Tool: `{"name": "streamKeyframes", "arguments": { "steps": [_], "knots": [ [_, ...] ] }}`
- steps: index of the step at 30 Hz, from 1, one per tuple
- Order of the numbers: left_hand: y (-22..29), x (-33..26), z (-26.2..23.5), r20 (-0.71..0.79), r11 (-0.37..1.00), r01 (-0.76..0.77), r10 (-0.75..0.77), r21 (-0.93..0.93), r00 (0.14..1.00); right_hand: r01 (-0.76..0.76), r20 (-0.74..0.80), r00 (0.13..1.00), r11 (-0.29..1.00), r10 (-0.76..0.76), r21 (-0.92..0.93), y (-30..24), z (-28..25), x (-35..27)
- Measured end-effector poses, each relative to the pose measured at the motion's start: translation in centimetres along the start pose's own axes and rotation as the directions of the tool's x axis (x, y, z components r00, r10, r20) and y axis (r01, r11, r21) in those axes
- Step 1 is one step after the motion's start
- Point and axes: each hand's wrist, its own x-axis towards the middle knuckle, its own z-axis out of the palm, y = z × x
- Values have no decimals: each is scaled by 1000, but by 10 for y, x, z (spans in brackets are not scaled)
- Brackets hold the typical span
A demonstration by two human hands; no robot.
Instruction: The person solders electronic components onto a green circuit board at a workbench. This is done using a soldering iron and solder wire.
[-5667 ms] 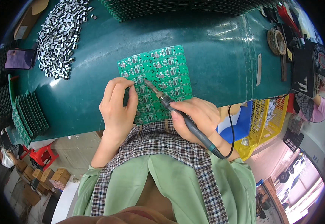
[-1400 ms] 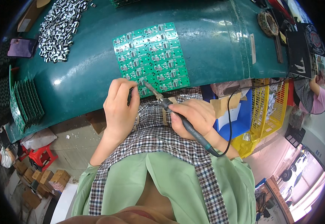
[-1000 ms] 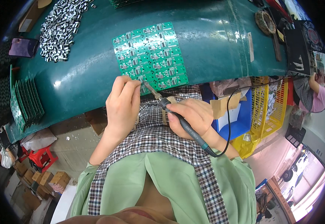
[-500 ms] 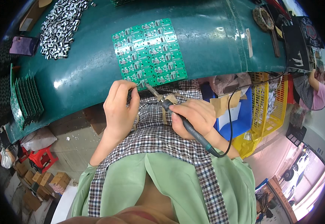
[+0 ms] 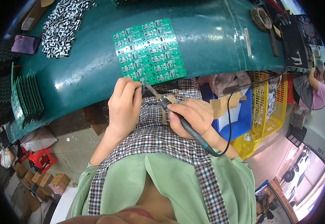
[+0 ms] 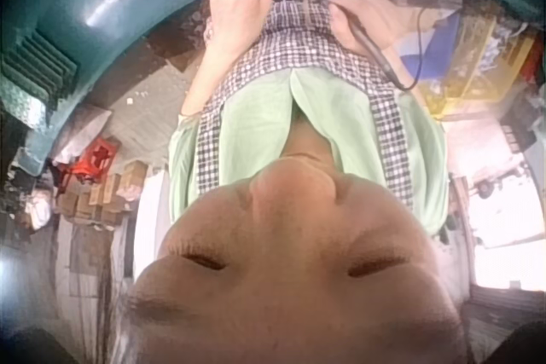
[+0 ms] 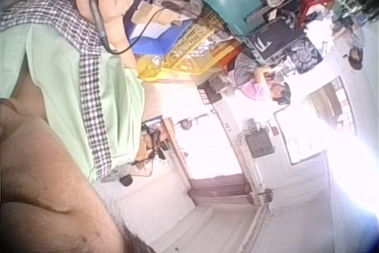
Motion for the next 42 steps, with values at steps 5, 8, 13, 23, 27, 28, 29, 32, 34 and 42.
{"name": "streamKeyframes", "arguments": {
  "steps": [5, 8, 13, 23, 27, 28, 29, 32, 34, 42],
  "knots": [
    [0, -1, 2, 2, 1000, -29, 29, 9, 1000, 9, -3, 1000, 1000, -9, -2, 0, -1, -2],
    [1, -6, -3, -32, 997, -16, 19, 78, 999, 24, 5, 1000, 1000, -24, -1, 0, -4, -4],
    [-10, -8, -17, -172, 998, -14, 26, 68, 985, 6, -138, 990, 998, -15, -64, 3, -17, -11],
    [-13, -9, -28, 97, 900, 437, -435, 9, 895, -225, -234, 951, 972, 203, -71, 28, -11, -5],
    [-21, -14, -28, 72, 900, 415, -408, -137, 910, -244, -210, 946, 969, 247, 40, 28, -17, -14],
    [-21, -14, -29, 69, 906, 396, -390, -150, 918, -237, -186, 951, 969, 247, 71, 27, -19, -16],
    [-19, -11, -31, 75, 904, 403, -396, -146, 915, -229, -163, 956, 968, 243, 102, 28, -20, -17],
    [-14, -7, -33, 165, 878, 461, -440, -126, 883, -204, -203, 950, 965, 235, 162, 37, -14, -18],
    [-12, -6, -33, 231, 851, 511, -476, -123, 848, -292, -261, 881, 889, 394, 353, 35, -7, -13],
    [-7, -2, -36, 296, 781, 623, -585, -44, 755, -270, -185, 951, 958, 249, -98, 63, 2, 14]
  ]
}}
